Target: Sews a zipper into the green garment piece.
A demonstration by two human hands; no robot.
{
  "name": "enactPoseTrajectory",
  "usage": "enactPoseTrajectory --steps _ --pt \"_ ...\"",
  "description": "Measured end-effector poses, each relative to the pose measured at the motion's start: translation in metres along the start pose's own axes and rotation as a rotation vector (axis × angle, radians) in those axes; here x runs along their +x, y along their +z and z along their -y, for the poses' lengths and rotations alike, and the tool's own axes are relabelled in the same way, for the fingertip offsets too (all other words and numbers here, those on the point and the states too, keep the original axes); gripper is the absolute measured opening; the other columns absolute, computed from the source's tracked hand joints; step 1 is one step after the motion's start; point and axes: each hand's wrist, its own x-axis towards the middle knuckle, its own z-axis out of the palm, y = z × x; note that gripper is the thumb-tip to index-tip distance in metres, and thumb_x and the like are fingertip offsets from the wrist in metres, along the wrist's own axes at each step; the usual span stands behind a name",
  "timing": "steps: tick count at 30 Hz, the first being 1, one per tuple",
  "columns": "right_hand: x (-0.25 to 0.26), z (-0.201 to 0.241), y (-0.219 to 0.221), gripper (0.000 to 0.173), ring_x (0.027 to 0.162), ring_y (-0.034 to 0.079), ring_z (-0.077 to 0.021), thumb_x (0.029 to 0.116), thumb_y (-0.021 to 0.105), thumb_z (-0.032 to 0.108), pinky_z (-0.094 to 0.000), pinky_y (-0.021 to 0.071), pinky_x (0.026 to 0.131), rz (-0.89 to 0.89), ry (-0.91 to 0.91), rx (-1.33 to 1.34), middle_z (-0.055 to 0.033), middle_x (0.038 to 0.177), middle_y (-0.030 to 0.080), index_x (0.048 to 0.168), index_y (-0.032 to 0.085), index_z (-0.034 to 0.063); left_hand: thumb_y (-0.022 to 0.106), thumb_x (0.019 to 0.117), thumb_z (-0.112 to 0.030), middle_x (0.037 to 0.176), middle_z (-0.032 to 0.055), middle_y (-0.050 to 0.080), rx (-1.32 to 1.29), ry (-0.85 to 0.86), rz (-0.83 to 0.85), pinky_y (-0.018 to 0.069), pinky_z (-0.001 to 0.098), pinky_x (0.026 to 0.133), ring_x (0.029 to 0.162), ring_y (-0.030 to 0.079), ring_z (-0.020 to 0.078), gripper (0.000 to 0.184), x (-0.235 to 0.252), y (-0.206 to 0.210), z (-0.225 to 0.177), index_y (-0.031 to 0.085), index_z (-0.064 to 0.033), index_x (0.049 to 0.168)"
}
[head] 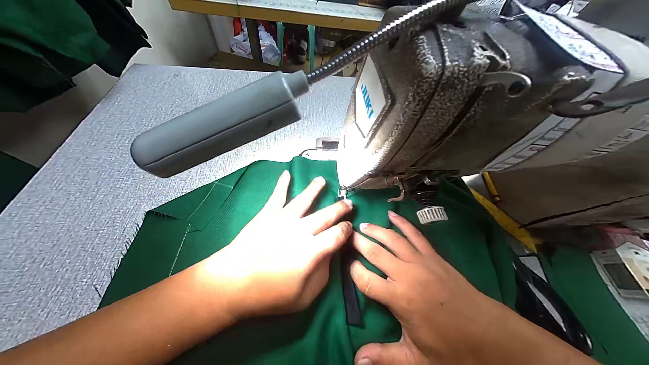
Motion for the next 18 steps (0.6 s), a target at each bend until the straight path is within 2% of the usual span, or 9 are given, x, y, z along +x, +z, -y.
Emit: enactPoseTrajectory --steps 2,5,7,9,11,12,15,16,18 --pt "0.0 0.0 0.001 0.078 0.136 0.054 -0.0349 0.0877 0.029 0.086 -0.0673 0.0363 0.11 -0.002 0.001 0.004 -0.0108 0.142 0.061 0.116 0.064 0.0228 0.046 0.1006 -0.016 0.129 0.0038 0.071 0.022 0.06 -0.057 0.0382 0.0755 0.105 0.133 0.057 0.0354 0.031 0.002 0.003 0.002 0.072 -0.0178 0.118" --pt "-0.001 0.0 0.002 0.08 0.138 0.053 -0.0342 0.0882 0.029 0.086 -0.0669 0.0366 0.11 -0.002 0.006 0.018 -0.0088 0.144 0.06 0.121 0.064 0.0218 0.048 0.1008 -0.011 0.109 0.0045 0.073 -0.003 0.106 -0.074 0.0463 0.0656 0.104 0.118 0.066 0.0295 0.031 0.007 0.007 0.016 0.072 -0.0165 0.12" --pt "-0.002 -0.001 0.002 0.079 0.14 0.051 -0.0322 0.0887 0.03 0.086 -0.0655 0.036 0.111 0.002 0.016 0.038 -0.0063 0.149 0.057 0.121 0.064 0.0217 0.049 0.1 -0.011 0.107 0.0044 0.072 -0.026 0.133 -0.092 0.0493 0.0578 0.103 0.114 0.067 0.0258 0.028 0.008 0.012 0.025 0.074 -0.0143 0.112" --pt "-0.003 -0.002 0.003 0.078 0.141 0.05 -0.0308 0.0883 0.031 0.085 -0.0648 0.0357 0.111 -0.001 0.026 0.051 -0.0048 0.151 0.055 0.121 0.064 0.0226 0.05 0.1 -0.013 0.115 0.0057 0.073 -0.014 0.168 -0.11 0.0495 0.0569 0.104 0.122 0.064 0.0288 0.026 0.008 0.013 0.027 0.076 -0.0117 0.105" --pt "-0.003 -0.002 0.004 0.077 0.141 0.05 -0.0309 0.0875 0.033 0.086 -0.0653 0.0367 0.11 -0.005 0.036 0.064 -0.0043 0.151 0.055 0.121 0.063 0.0232 0.048 0.0999 -0.022 0.133 0.0021 0.069 0.011 0.099 -0.065 0.0429 0.0664 0.107 0.136 0.056 0.0315 0.031 0.003 0.012 0.022 0.076 -0.0154 0.109" --pt "-0.004 -0.002 0.005 0.076 0.142 0.049 -0.0311 0.0874 0.034 0.086 -0.0653 0.0368 0.11 -0.006 0.042 0.077 -0.004 0.152 0.055 0.121 0.063 0.0236 0.045 0.0995 -0.031 0.137 -0.0007 0.067 0.016 0.03 -0.027 0.0367 0.0741 0.106 0.139 0.052 0.033 0.036 0.0 0.011 0.018 0.076 -0.0195 0.114" --pt "-0.006 -0.004 0.009 0.076 0.144 0.046 -0.0343 0.0882 0.034 0.085 -0.0664 0.035 0.112 -0.027 0.056 0.119 -0.0042 0.153 0.054 0.124 0.062 0.0244 0.032 0.0975 -0.057 0.154 -0.0079 0.052 -0.01 -0.12 0.149 0.013 0.0881 0.104 0.152 0.032 0.0355 0.056 -0.01 0.005 0.009 0.062 -0.0358 0.141" --pt "-0.007 -0.004 0.011 0.076 0.144 0.045 -0.0354 0.0885 0.034 0.085 -0.0668 0.0342 0.112 -0.032 0.058 0.127 -0.0043 0.153 0.053 0.125 0.062 0.0248 0.031 0.0965 -0.061 0.157 -0.0102 0.047 -0.016 -0.143 0.183 0.0099 0.0894 0.103 0.154 0.028 0.0353 0.059 -0.013 0.006 0.009 0.057 -0.0397 0.144" --pt "-0.008 -0.004 0.012 0.075 0.144 0.045 -0.0371 0.0889 0.033 0.085 -0.0675 0.0343 0.112 -0.041 0.058 0.125 -0.0042 0.153 0.053 0.125 0.061 0.0254 0.03 0.0958 -0.065 0.16 -0.012 0.043 -0.02 -0.159 0.197 0.0092 0.0898 0.102 0.155 0.024 0.0349 0.061 -0.017 0.009 0.009 0.053 -0.0425 0.147"
